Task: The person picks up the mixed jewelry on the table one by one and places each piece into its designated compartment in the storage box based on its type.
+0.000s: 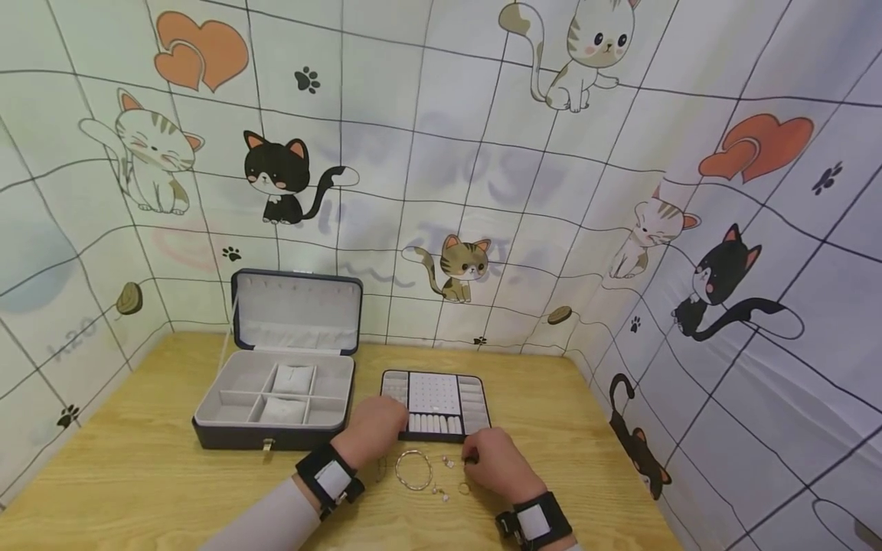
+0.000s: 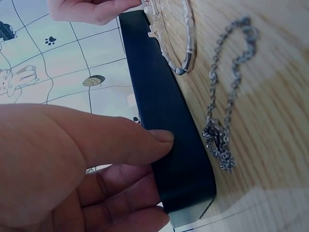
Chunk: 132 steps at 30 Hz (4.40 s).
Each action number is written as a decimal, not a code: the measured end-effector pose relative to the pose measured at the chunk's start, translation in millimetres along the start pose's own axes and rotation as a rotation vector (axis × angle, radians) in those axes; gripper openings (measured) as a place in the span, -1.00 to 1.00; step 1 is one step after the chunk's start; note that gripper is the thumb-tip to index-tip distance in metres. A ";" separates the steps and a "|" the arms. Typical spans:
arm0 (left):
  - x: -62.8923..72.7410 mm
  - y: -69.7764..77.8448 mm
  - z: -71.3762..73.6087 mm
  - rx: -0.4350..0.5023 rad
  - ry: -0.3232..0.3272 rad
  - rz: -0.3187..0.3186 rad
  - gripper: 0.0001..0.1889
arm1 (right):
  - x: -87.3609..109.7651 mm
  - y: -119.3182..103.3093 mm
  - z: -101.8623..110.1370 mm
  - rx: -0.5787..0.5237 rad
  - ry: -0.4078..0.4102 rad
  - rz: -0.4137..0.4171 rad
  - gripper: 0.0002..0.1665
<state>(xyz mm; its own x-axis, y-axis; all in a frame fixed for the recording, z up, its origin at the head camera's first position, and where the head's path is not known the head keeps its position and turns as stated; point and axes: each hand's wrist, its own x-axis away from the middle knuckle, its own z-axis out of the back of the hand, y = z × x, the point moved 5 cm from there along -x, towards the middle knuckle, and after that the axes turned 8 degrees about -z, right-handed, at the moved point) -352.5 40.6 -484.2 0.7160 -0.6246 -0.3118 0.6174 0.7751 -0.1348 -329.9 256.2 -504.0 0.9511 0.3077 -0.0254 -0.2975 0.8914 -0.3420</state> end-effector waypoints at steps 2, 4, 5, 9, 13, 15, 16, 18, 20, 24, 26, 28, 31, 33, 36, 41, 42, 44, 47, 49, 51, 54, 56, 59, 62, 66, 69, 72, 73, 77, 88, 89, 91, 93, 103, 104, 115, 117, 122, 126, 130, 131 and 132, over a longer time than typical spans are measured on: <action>-0.5 -0.6 -0.9 -0.001 -0.006 0.003 -0.84 | -0.9 0.1 -0.8 0.004 0.005 0.006 -0.82; -1.1 -0.7 -1.9 -0.006 -0.013 0.004 -0.84 | -1.6 0.4 -1.3 0.009 0.005 -0.001 -0.83; -1.3 -0.6 -2.6 -0.008 -0.018 0.005 -0.83 | -1.9 0.6 -1.4 0.009 0.004 -0.008 -0.83; -2.1 0.5 -4.7 -0.006 -0.043 0.012 -0.83 | -2.3 1.5 -2.1 0.000 -0.008 -0.042 -0.82; -1.5 1.8 -4.9 0.007 -0.060 0.018 -0.84 | -2.4 2.2 -2.6 -0.018 -0.026 -0.058 -0.81; -1.0 2.0 -4.4 0.011 -0.057 0.018 -0.85 | -2.8 2.4 -2.4 -0.025 -0.034 -0.066 -0.80; -0.8 1.9 -4.0 0.011 -0.054 0.017 -0.86 | -3.1 2.4 -1.9 -0.030 -0.035 -0.066 -0.79; -0.8 1.4 -4.0 0.012 -0.047 0.014 -0.87 | -3.8 1.6 -1.1 -0.039 -0.038 -0.067 -0.78; -0.9 0.5 -3.8 0.012 -0.042 0.013 -0.87 | -4.7 1.0 -0.2 -0.046 -0.038 -0.071 -0.77; -1.2 -1.3 -3.5 0.026 -0.046 0.015 -0.86 | -6.7 -3.1 3.9 -0.054 -0.016 -0.063 -0.73; -1.6 -2.0 -3.4 0.028 -0.051 0.017 -0.85 | -8.3 -6.4 7.4 -0.059 0.006 -0.051 -0.72; -1.9 -2.4 -2.9 0.025 -0.054 0.019 -0.84 | -10.3 -10.3 10.8 -0.064 0.033 -0.030 -0.71; -2.2 -2.7 -2.4 0.018 -0.055 0.017 -0.84 | -14.6 -16.9 15.4 -0.072 0.065 0.001 -0.73; -2.3 -3.2 -2.1 0.015 -0.051 0.015 -0.84 | -18.9 -21.0 17.4 -0.077 0.080 0.012 -0.73; -2.7 -3.4 -1.9 0.009 -0.042 0.010 -0.85 | -25.9 -26.1 20.2 -0.088 0.090 0.007 -0.74; -2.1 -3.0 0.2 -0.003 -0.029 -0.003 -0.85 | -37.5 -34.0 23.7 -0.089 0.107 0.003 -0.70; -1.8 -2.9 1.1 -0.006 -0.024 -0.005 -0.84 | -39.4 -35.8 24.1 -0.088 0.111 0.007 -0.70; -1.2 -3.1 2.2 -0.013 -0.017 -0.007 -0.84 | -43.1 -38.7 24.4 -0.090 0.114 0.003 -0.69; -0.9 -2.8 3.5 -0.017 -0.003 -0.012 -0.84 | -47.5 -40.7 24.7 -0.124 0.116 -0.009 -0.70; -0.4 -3.0 4.7 -0.016 0.001 -0.015 -0.84 | -50.7 -40.6 24.9 -0.168 0.117 -0.021 -0.71; 0.1 -3.6 5.4 -0.015 -0.002 -0.016 -0.84 | -54.2 -40.9 25.6 -0.211 0.125 -0.021 -0.72; 0.8 -4.3 5.5 -0.013 -0.004 -0.019 -0.84 | -59.3 -41.5 26.9 -0.257 0.134 -0.012 -0.74; 0.7 -4.3 5.5 -0.019 -0.003 -0.018 -0.83 | -61.4 -42.0 27.5 -0.276 0.141 -0.006 -0.75; 0.1 -4.5 4.7 -0.019 0.006 -0.023 -0.83 | -63.2 -40.3 24.8 -0.305 0.145 -0.029 -0.76; -0.9 -5.3 3.7 -0.012 0.012 -0.026 -0.84 | -64.9 -38.0 19.5 -0.337 0.156 -0.045 -0.76; -2.9 -5.8 2.0 -0.006 0.012 -0.031 -0.85 | -66.3 -37.3 13.3 -0.362 0.163 -0.039 -0.75; -3.8 -5.0 1.0 -0.012 0.005 -0.030 -0.84 | -66.5 -40.0 10.1 -0.366 0.174 -0.015 -0.78; -3.9 -4.8 0.8 -0.011 0.000 -0.023 -0.84 | -67.1 -43.0 7.0 -0.357 0.186 0.004 -0.80; -3.8 -4.9 0.7 -0.010 -0.003 -0.020 -0.84 | -67.2 -44.0 6.2 -0.354 0.190 0.010 -0.80; -3.2 -5.8 0.6 -0.001 -0.010 -0.012 -0.85 | -67.3 -45.2 2.9 -0.346 0.194 0.010 -0.79; -1.2 -4.3 3.1 -0.027 0.027 -0.029 -0.84 | -66.7 -43.7 -1.2 -0.329 0.184 0.010 -0.80; -1.1 -4.3 3.5 -0.030 0.029 -0.029 -0.84 | -66.9 -43.6 -1.7 -0.327 0.183 0.011 -0.81; -0.6 -4.3 3.8 -0.029 0.028 -0.027 -0.84 | -67.6 -43.2 -3.1 -0.323 0.177 0.013 -0.81; -0.6 -4.2 3.5 -0.025 0.022 -0.024 -0.84 | -68.4 -42.7 -4.6 -0.320 0.171 0.012 -0.81; -2.1 -4.5 0.1 -0.004 -0.006 -0.004 -0.84 | -70.2 -41.5 -9.7 -0.298 0.155 0.010 -0.82; -2.2 -4.4 0.0 -0.004 -0.005 -0.005 -0.84 | -70.2 -41.5 -10.0 -0.296 0.151 0.013 -0.82; -2.7 -4.4 -3.1 -0.007 -0.001 -0.017 -0.87 | -71.3 -40.3 -11.8 -0.282 0.134 0.012 -0.83; -2.7 -4.2 -3.4 -0.008 -0.005 -0.016 -0.86 | -71.5 -40.3 -11.7 -0.277 0.134 0.010 -0.82; -3.2 -5.2 -5.4 0.009 -0.026 -0.004 -0.86 | -71.4 -41.1 -11.5 -0.274 0.130 0.005 -0.83; -3.4 -5.9 -5.3 0.020 -0.034 -0.004 -0.86 | -70.7 -42.9 -10.8 -0.265 0.134 0.007 -0.84; -3.1 -6.2 -3.6 0.021 -0.037 -0.002 -0.86 | -70.4 -44.6 -10.0 -0.246 0.137 0.010 -0.85; -3.0 -6.3 -3.6 0.020 -0.036 0.000 -0.86 | -70.4 -45.1 -9.7 -0.244 0.138 0.013 -0.85; -3.0 -6.3 -3.6 0.018 -0.036 0.001 -0.86 | -70.3 -45.5 -9.4 -0.242 0.139 0.012 -0.85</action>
<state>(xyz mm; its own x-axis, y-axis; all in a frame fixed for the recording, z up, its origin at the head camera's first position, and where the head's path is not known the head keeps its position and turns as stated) -359.7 37.9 -485.8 0.7280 -0.6269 -0.2775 0.6221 0.7741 -0.1169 -382.5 190.9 -495.5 0.9547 0.2546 -0.1539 -0.2967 0.7771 -0.5551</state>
